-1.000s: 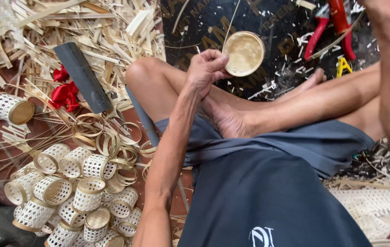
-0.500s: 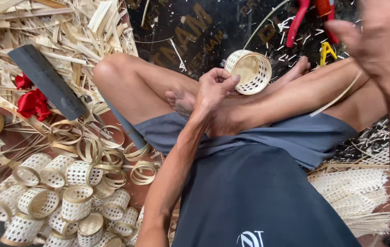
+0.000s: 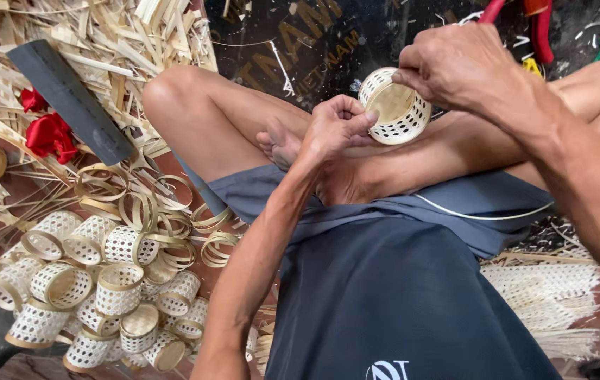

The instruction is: The person sits on the floor assembling woven bamboo basket bodies. They fit a bamboo rim ring around the basket edge, apply glue from a squeeze bottle to the rim, press the woven body and ring together, and use pliers to pinch and secure the rim, working on one basket at a time on their lap.

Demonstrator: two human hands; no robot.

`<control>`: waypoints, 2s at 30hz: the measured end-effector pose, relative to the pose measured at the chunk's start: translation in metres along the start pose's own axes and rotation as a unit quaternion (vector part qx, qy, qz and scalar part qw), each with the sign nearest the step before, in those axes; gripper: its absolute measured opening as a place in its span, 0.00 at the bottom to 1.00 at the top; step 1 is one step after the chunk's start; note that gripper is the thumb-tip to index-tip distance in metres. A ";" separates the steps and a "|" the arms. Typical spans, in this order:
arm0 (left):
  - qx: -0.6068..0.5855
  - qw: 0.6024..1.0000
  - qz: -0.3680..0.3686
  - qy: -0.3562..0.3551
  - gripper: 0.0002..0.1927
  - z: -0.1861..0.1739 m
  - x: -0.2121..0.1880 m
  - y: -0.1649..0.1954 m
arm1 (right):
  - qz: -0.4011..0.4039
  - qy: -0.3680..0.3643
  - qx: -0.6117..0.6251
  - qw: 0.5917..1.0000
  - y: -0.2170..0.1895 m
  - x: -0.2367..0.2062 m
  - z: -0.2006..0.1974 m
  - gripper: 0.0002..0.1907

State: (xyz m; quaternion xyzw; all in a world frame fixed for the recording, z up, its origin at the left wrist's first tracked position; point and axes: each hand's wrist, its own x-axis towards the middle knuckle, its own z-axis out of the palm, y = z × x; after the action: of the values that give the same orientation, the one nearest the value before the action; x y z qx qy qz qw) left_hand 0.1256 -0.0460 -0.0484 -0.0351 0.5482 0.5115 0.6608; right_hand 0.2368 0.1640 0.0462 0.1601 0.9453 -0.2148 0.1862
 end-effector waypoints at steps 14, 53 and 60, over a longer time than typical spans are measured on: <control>0.284 0.949 0.112 -0.076 0.08 0.013 0.002 0.045 | 0.104 0.119 0.393 0.906 -0.007 -0.038 0.074 0.11; 0.162 0.985 0.019 -0.049 0.06 -0.015 0.000 0.051 | -0.016 0.182 0.141 0.973 -0.006 -0.029 0.043 0.06; 0.164 0.981 0.056 -0.083 0.07 0.003 -0.046 0.085 | -0.056 0.217 0.082 0.971 -0.028 -0.050 -0.016 0.05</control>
State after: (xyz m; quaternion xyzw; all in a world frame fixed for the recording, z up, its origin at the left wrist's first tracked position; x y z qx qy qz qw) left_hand 0.0724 -0.0331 0.0313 0.1468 0.5688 0.4522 0.6711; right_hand 0.2654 0.1361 0.0902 0.1640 0.9498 -0.2617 -0.0498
